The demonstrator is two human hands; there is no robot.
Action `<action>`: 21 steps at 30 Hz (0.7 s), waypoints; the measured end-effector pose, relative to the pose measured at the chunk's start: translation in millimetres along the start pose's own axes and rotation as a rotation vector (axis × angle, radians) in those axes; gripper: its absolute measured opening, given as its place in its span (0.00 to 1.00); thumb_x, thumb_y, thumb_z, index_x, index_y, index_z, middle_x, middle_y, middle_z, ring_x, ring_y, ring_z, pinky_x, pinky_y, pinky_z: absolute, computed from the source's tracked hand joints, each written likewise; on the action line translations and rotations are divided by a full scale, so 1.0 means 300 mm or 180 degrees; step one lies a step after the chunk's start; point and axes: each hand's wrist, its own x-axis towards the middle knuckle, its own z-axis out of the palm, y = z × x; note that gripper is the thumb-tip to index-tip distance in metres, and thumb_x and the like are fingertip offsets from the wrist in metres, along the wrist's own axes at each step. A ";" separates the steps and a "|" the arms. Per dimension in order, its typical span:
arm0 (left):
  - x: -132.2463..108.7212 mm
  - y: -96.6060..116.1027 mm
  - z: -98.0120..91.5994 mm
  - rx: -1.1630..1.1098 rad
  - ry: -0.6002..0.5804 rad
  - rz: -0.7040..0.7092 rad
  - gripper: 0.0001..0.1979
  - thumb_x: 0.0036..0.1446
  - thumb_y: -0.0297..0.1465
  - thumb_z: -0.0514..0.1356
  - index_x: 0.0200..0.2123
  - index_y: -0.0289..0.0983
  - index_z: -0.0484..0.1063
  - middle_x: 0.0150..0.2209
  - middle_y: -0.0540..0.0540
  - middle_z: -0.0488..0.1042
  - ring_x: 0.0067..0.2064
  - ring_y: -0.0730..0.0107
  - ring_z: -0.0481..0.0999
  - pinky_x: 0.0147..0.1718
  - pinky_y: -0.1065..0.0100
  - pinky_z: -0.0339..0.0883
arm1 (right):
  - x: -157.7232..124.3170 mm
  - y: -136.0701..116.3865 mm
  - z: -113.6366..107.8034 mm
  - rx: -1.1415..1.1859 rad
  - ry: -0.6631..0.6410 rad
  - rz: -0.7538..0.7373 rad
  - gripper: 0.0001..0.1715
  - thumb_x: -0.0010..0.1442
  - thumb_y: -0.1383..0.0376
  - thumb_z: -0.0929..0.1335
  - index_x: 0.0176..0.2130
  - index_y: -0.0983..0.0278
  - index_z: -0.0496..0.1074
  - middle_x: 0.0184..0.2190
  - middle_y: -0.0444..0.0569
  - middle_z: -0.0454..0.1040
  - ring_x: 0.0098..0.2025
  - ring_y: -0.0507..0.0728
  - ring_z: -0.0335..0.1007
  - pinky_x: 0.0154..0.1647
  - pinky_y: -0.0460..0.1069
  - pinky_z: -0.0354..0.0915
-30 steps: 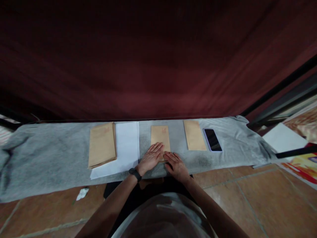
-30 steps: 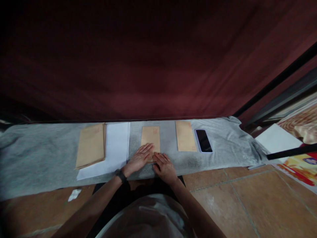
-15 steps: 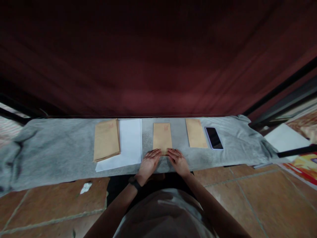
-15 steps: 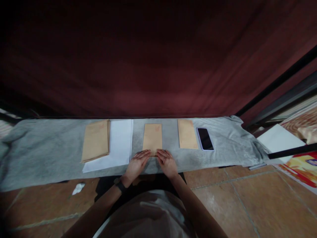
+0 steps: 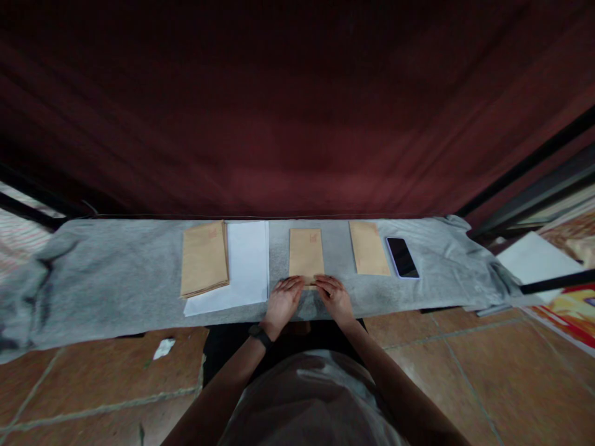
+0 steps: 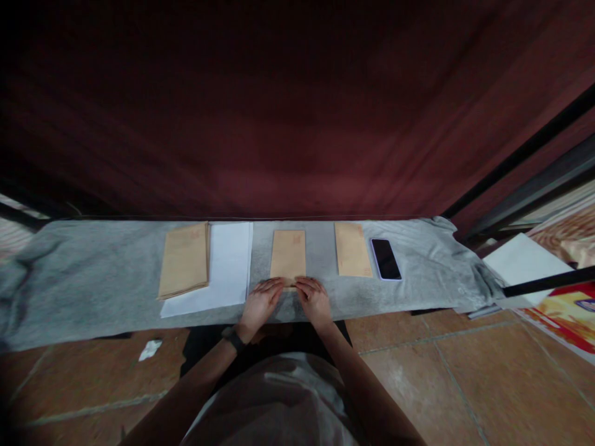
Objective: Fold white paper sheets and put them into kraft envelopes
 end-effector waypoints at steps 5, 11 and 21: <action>0.003 0.006 0.004 0.0034 0.0070 -0.0047 0.15 0.69 0.29 0.50 0.51 0.40 0.75 0.53 0.46 0.78 0.56 0.64 0.75 0.56 0.59 0.67 | 0.004 -0.004 0.008 -0.0125 -0.0009 0.0079 0.15 0.68 0.65 0.64 0.47 0.57 0.79 0.51 0.48 0.79 0.54 0.58 0.73 0.61 0.57 0.65; 0.002 0.000 0.015 -0.0017 0.0112 -0.0047 0.15 0.69 0.30 0.50 0.52 0.40 0.74 0.53 0.45 0.78 0.56 0.63 0.75 0.56 0.58 0.67 | -0.012 -0.052 0.009 -0.0265 0.0041 0.0055 0.20 0.69 0.67 0.60 0.55 0.58 0.73 0.55 0.50 0.76 0.58 0.58 0.70 0.64 0.59 0.62; -0.010 -0.001 0.007 0.0155 -0.0151 0.0052 0.19 0.66 0.25 0.51 0.57 0.40 0.70 0.58 0.43 0.75 0.60 0.63 0.72 0.58 0.59 0.66 | -0.103 -0.155 0.011 -0.0624 -0.0368 -0.0325 0.27 0.71 0.63 0.60 0.66 0.63 0.62 0.65 0.53 0.66 0.66 0.60 0.61 0.70 0.60 0.55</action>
